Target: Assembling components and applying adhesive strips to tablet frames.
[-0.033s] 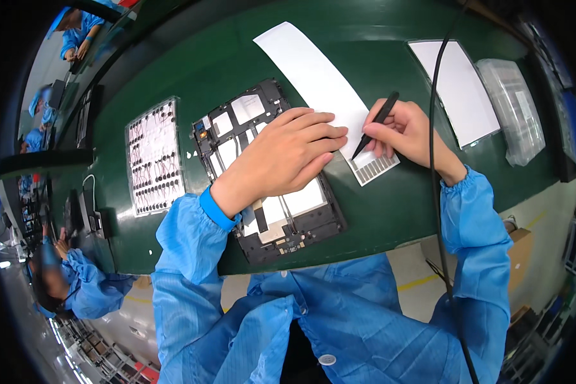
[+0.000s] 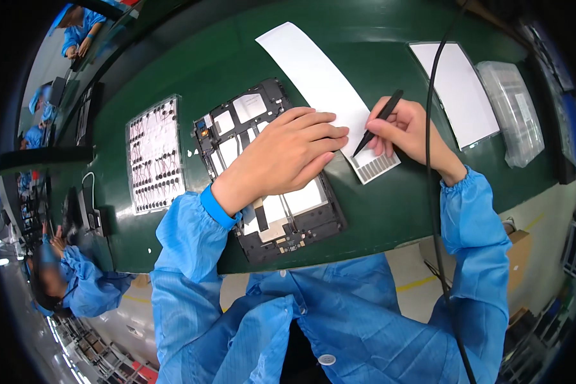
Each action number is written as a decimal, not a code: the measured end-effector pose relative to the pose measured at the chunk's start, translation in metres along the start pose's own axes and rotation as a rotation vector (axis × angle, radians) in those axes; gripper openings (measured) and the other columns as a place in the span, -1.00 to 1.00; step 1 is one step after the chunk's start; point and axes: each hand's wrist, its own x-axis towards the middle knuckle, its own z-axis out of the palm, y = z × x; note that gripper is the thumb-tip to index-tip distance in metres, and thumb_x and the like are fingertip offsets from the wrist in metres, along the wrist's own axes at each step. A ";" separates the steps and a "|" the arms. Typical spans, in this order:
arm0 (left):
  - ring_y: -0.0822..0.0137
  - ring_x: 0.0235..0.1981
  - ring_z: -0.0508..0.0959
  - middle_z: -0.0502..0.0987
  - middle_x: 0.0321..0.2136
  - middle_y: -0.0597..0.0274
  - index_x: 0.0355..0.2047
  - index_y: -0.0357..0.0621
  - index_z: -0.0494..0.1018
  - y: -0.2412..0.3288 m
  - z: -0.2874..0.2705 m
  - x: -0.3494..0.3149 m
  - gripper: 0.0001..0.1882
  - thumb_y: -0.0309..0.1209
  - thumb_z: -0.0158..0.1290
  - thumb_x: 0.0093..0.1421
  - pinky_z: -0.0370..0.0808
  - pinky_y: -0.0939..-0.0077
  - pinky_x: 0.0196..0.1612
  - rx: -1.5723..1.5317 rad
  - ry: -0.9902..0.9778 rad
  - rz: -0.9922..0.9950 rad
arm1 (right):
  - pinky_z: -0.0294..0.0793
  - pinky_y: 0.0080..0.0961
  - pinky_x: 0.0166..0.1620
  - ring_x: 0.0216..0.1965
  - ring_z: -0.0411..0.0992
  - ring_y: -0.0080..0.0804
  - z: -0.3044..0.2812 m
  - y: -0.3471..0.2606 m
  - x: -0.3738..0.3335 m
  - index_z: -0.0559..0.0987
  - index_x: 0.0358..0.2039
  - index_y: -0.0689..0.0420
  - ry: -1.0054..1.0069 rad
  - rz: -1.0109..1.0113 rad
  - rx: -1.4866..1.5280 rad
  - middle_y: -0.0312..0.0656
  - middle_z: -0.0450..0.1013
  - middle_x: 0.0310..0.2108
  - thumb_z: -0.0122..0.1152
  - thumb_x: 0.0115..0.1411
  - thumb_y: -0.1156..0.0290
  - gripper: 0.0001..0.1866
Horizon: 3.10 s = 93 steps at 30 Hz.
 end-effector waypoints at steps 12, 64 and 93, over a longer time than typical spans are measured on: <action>0.11 0.09 0.50 0.57 -0.04 0.17 -0.13 -0.15 0.57 0.019 -0.003 -0.015 -0.75 -0.30 0.07 0.27 0.38 0.21 0.22 -0.001 0.164 0.226 | 0.44 -0.64 -0.38 -0.51 0.42 -0.61 0.019 -0.006 0.081 0.55 -0.15 0.25 0.200 -0.194 0.164 -0.24 0.52 -0.39 0.13 0.40 0.19 -0.67; 0.10 -0.11 0.55 0.60 -0.20 0.20 -0.17 -0.10 0.59 -0.060 -0.088 -0.144 -0.80 -0.37 0.16 0.21 0.49 0.16 -0.04 0.258 0.534 -0.473 | 0.38 -0.70 -0.34 -0.46 0.39 -0.65 0.071 -0.019 0.118 0.55 -0.01 0.20 0.511 -0.584 -0.119 -0.18 0.59 -0.23 0.09 0.42 0.36 -0.76; 0.19 -0.38 0.63 0.61 -0.37 0.24 -0.28 -0.09 0.61 -0.112 -0.103 -0.226 -0.88 -0.38 0.10 0.24 0.54 0.30 -0.31 0.287 0.996 -0.706 | 0.57 -0.59 -0.17 -0.24 0.61 -0.45 0.263 -0.063 0.275 0.38 -0.27 0.18 -0.018 -0.784 -0.437 -0.09 0.60 -0.25 0.25 0.22 0.65 -0.79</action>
